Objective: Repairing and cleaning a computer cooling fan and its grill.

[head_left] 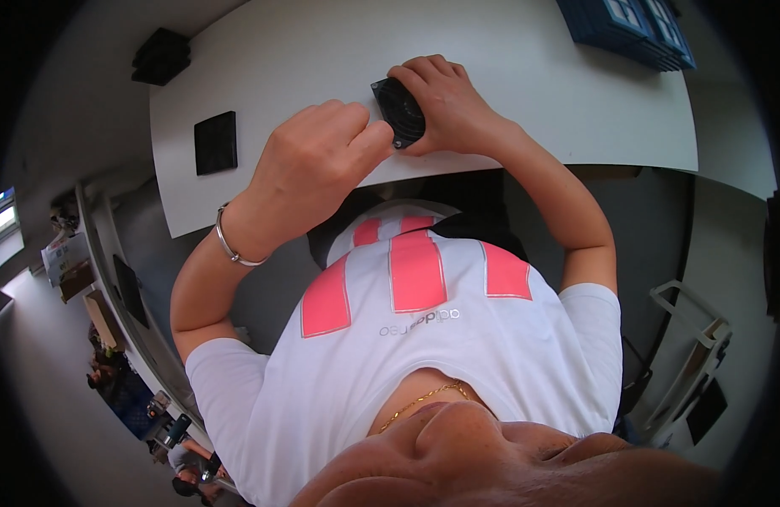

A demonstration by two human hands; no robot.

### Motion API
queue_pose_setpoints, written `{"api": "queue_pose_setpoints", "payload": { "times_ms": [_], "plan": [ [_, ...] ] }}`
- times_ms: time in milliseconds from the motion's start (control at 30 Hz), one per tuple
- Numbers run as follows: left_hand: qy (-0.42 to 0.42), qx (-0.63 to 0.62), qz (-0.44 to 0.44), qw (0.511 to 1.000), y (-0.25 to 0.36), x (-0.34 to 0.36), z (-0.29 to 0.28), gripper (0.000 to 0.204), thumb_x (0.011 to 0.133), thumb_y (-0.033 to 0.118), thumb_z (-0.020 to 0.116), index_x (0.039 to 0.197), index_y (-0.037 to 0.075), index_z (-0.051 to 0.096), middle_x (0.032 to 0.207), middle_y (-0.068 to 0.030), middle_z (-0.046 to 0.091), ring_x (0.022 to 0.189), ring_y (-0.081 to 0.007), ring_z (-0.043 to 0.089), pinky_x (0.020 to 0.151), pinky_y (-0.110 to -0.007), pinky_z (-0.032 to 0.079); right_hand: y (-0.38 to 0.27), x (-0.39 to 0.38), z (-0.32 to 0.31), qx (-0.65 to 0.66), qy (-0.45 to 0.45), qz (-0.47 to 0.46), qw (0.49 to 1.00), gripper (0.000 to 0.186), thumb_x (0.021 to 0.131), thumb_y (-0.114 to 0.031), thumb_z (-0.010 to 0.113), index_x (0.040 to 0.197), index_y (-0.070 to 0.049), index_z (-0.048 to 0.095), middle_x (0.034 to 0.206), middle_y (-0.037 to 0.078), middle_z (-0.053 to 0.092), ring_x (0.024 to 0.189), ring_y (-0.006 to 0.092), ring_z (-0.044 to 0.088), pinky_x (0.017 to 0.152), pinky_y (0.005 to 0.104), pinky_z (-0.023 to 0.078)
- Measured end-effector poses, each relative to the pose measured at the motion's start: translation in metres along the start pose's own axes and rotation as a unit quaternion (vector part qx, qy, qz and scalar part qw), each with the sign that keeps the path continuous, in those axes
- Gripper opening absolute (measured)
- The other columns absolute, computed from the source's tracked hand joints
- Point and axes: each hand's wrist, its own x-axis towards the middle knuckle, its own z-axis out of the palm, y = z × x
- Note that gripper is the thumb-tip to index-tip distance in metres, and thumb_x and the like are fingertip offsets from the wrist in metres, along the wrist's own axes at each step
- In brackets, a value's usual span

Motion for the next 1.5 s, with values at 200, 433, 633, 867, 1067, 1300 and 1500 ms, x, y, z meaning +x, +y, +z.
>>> {"api": "queue_pose_setpoints", "payload": {
  "times_ms": [200, 433, 633, 867, 1067, 1300, 1500],
  "plan": [
    [0.009, -0.054, 0.012, 0.998, 0.004, 0.004, -0.001, 0.02, 0.078, 0.003, 0.067, 0.097, 0.006, 0.06, 0.08, -0.0079, 0.053, 0.072, -0.0231, 0.056, 0.062, -0.034, 0.047, -0.002, -0.002, -0.001, -0.001, -0.005, 0.005, 1.0, 0.103, 0.055, -0.044, 0.095, 0.139, -0.008, 0.049, 0.134, 0.013, 0.054, 0.13, 0.0323, 0.047, 0.11, 0.0486, 0.036],
    [0.022, -0.052, 0.011, 0.998, 0.008, 0.006, 0.0, 0.018, 0.078, 0.009, 0.07, 0.092, 0.008, 0.057, 0.075, -0.0055, 0.053, 0.066, -0.0217, 0.055, 0.059, -0.034, 0.046, -0.004, -0.003, -0.001, -0.003, 0.006, 0.005, 1.0, 0.103, 0.055, -0.043, 0.095, 0.139, -0.008, 0.049, 0.134, 0.013, 0.054, 0.13, 0.0327, 0.047, 0.11, 0.0486, 0.036],
    [-0.076, 0.061, -0.017, 0.995, 0.004, 0.007, -0.008, 0.014, 0.088, 0.015, 0.073, 0.094, 0.006, 0.064, 0.075, -0.0064, 0.06, 0.064, -0.0213, 0.057, 0.057, -0.034, 0.044, -0.001, -0.003, 0.0, 0.002, 0.014, 0.001, 1.0, 0.101, 0.055, -0.042, 0.094, 0.139, -0.007, 0.05, 0.134, 0.014, 0.054, 0.13, 0.0331, 0.047, 0.109, 0.0474, 0.038],
    [-0.014, -0.006, 0.0, 1.0, 0.008, 0.016, -0.004, 0.014, 0.085, 0.009, 0.075, 0.095, 0.006, 0.065, 0.075, -0.0062, 0.06, 0.063, -0.0213, 0.057, 0.058, -0.035, 0.044, 0.001, -0.001, 0.0, 0.007, 0.019, -0.002, 1.0, 0.102, 0.054, -0.042, 0.094, 0.139, -0.007, 0.05, 0.134, 0.014, 0.054, 0.13, 0.0337, 0.047, 0.108, 0.048, 0.039],
    [-0.075, 0.013, -0.04, 0.996, 0.005, 0.009, -0.009, 0.019, 0.083, 0.008, 0.076, 0.099, 0.006, 0.066, 0.079, -0.0077, 0.064, 0.065, -0.0225, 0.059, 0.06, -0.034, 0.046, -0.002, -0.003, 0.0, 0.012, 0.0, 0.008, 1.0, 0.104, 0.054, -0.043, 0.095, 0.14, -0.007, 0.049, 0.134, 0.014, 0.053, 0.13, 0.0329, 0.047, 0.109, 0.0481, 0.037],
    [-0.057, 0.001, 0.03, 0.998, 0.007, 0.016, -0.012, 0.022, 0.084, 0.009, 0.077, 0.102, 0.006, 0.066, 0.079, -0.0092, 0.063, 0.067, -0.024, 0.059, 0.06, -0.035, 0.045, -0.002, -0.003, -0.002, 0.013, 0.005, 0.006, 1.0, 0.105, 0.053, -0.042, 0.095, 0.14, -0.007, 0.049, 0.134, 0.013, 0.054, 0.131, 0.0322, 0.046, 0.111, 0.0483, 0.036],
    [-0.005, -0.022, 0.001, 1.0, 0.006, 0.016, -0.007, 0.017, 0.082, 0.013, 0.075, 0.092, 0.01, 0.061, 0.072, -0.0044, 0.056, 0.065, -0.0205, 0.057, 0.059, -0.033, 0.042, -0.002, -0.002, -0.002, 0.022, 0.0, 0.014, 1.0, 0.099, 0.055, -0.037, 0.092, 0.139, -0.007, 0.048, 0.135, 0.015, 0.052, 0.131, 0.0347, 0.045, 0.111, 0.0497, 0.036]
  ]
}}
